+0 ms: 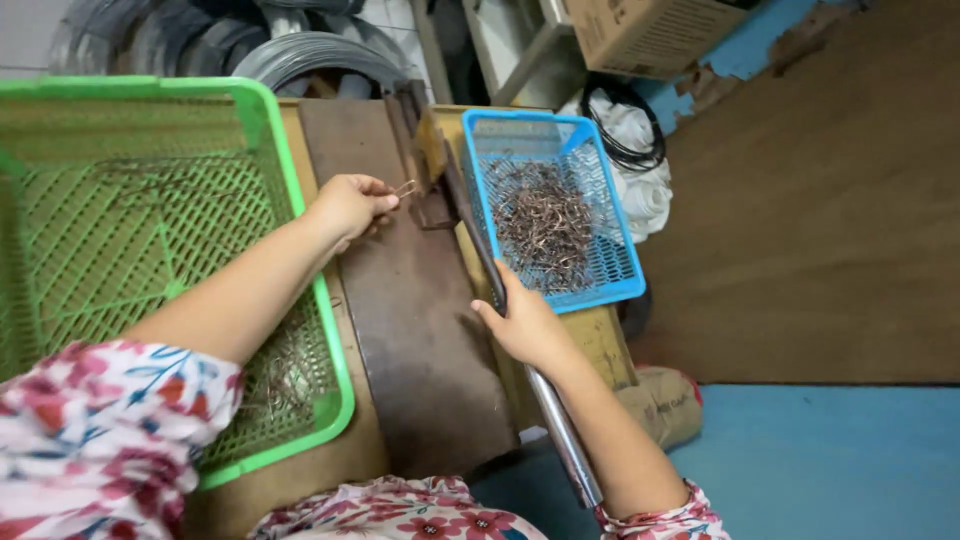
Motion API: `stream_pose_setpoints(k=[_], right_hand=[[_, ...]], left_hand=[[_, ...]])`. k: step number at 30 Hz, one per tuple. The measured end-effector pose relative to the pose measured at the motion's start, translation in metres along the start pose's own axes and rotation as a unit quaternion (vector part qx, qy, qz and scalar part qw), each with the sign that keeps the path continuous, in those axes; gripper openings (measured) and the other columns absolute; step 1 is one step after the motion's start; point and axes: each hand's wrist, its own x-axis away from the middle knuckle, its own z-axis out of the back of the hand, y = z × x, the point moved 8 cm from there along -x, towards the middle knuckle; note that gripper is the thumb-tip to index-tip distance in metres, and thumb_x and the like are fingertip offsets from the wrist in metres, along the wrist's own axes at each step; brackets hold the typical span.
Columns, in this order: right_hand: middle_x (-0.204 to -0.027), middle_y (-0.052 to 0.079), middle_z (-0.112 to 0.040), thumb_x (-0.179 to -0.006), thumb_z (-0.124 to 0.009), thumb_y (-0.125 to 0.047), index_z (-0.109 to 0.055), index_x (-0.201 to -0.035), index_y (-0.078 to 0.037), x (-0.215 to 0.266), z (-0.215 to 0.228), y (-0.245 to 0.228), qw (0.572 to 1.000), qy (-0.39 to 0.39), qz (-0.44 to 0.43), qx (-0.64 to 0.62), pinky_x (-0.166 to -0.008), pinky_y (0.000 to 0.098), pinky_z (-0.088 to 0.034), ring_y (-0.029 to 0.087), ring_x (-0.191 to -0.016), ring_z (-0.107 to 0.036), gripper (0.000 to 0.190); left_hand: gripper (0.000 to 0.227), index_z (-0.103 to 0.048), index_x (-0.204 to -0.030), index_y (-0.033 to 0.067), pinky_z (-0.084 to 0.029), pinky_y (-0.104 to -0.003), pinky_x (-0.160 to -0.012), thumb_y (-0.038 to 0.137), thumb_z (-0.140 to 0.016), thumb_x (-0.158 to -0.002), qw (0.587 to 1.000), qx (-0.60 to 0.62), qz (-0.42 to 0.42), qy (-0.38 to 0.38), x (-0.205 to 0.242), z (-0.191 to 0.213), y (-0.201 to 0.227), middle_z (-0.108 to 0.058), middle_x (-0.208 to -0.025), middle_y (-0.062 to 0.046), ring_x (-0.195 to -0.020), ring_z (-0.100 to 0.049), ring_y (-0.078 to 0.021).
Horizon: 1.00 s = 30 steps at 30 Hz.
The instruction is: Manually bending small metal wires into U-shapes using a lever-operated jig and sorting them into baskets.
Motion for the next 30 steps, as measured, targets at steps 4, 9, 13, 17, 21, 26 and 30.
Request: stream_pose_setpoints(k=[4,9,13,17,21,26,30], right_hand=[[-0.119,0.025,-0.079,-0.100,-0.069,-0.045,-0.039,-0.169,-0.024,-0.002,0.001,-0.001,1.000,-0.018,-0.010,0.009,-0.102,0.0581,-0.059,0.044,-0.123,-0.072,0.078],[-0.125,0.033,-0.074,-0.101,-0.068,-0.045,-0.034,-0.170,-0.023,0.010,0.006,-0.014,0.999,-0.048,-0.018,0.008,-0.105,0.0597,-0.058,0.050,-0.125,-0.070,0.080],[-0.126,0.033,-0.074,-0.101,-0.068,-0.045,-0.033,-0.171,-0.023,0.008,0.008,-0.017,0.999,-0.049,-0.020,-0.003,-0.104,0.0590,-0.058,0.050,-0.126,-0.069,0.081],[-0.130,0.034,-0.072,-0.102,-0.066,-0.045,-0.031,-0.172,-0.022,0.008,0.011,-0.020,0.997,-0.068,-0.029,-0.004,-0.106,0.0591,-0.057,0.050,-0.128,-0.068,0.081],[-0.130,0.033,-0.072,-0.102,-0.067,-0.044,-0.031,-0.172,-0.022,0.008,0.009,-0.019,0.997,-0.072,-0.032,-0.014,-0.106,0.0590,-0.058,0.050,-0.128,-0.068,0.081],[-0.131,0.032,-0.073,-0.102,-0.065,-0.045,-0.031,-0.172,-0.023,0.016,0.014,-0.024,0.996,-0.079,-0.041,-0.012,-0.106,0.0582,-0.057,0.049,-0.128,-0.068,0.081],[-0.130,0.030,-0.073,-0.102,-0.066,-0.044,-0.031,-0.172,-0.023,0.020,0.017,-0.024,0.995,-0.082,-0.053,-0.016,-0.105,0.0572,-0.058,0.047,-0.128,-0.069,0.081]], left_hand=[[0.028,-0.074,-0.126,0.0023,-0.069,-0.032,-0.053,0.013,-0.079,-0.101,0.998,-0.040,0.034,0.047,-0.033,-0.001,0.004,-0.080,-0.097,-0.017,-0.070,-0.080,-0.0202],[0.030,-0.077,-0.118,0.0053,-0.064,-0.031,-0.048,0.003,-0.086,-0.090,0.998,-0.034,-0.007,0.044,-0.064,-0.007,0.004,-0.081,-0.093,-0.014,-0.059,-0.075,-0.0184],[0.026,-0.077,-0.117,0.0074,-0.061,-0.024,-0.051,0.010,-0.086,-0.093,0.999,-0.018,0.001,0.046,-0.037,-0.006,0.029,-0.081,-0.093,-0.008,-0.062,-0.074,-0.0125],[0.032,-0.075,-0.127,0.0042,-0.063,-0.026,-0.065,0.014,-0.083,-0.097,0.999,-0.033,0.005,0.011,-0.026,-0.022,0.057,-0.079,-0.104,-0.011,-0.079,-0.073,-0.0119],[0.032,-0.081,-0.127,0.0215,-0.061,-0.036,-0.095,0.010,-0.078,-0.097,0.985,-0.168,-0.039,-0.029,-0.047,-0.024,0.053,-0.081,-0.118,-0.009,-0.110,-0.076,-0.0215],[0.027,-0.083,-0.117,0.0248,-0.061,-0.025,-0.083,0.016,-0.088,-0.092,0.968,-0.247,-0.040,-0.005,-0.065,-0.003,0.051,-0.083,-0.096,0.004,-0.089,-0.079,-0.0087],[0.027,-0.084,-0.113,0.0135,-0.066,-0.032,-0.071,0.008,-0.092,-0.087,0.976,-0.211,-0.046,-0.019,-0.056,-0.015,0.058,-0.083,-0.094,-0.010,-0.079,-0.080,-0.0174]])
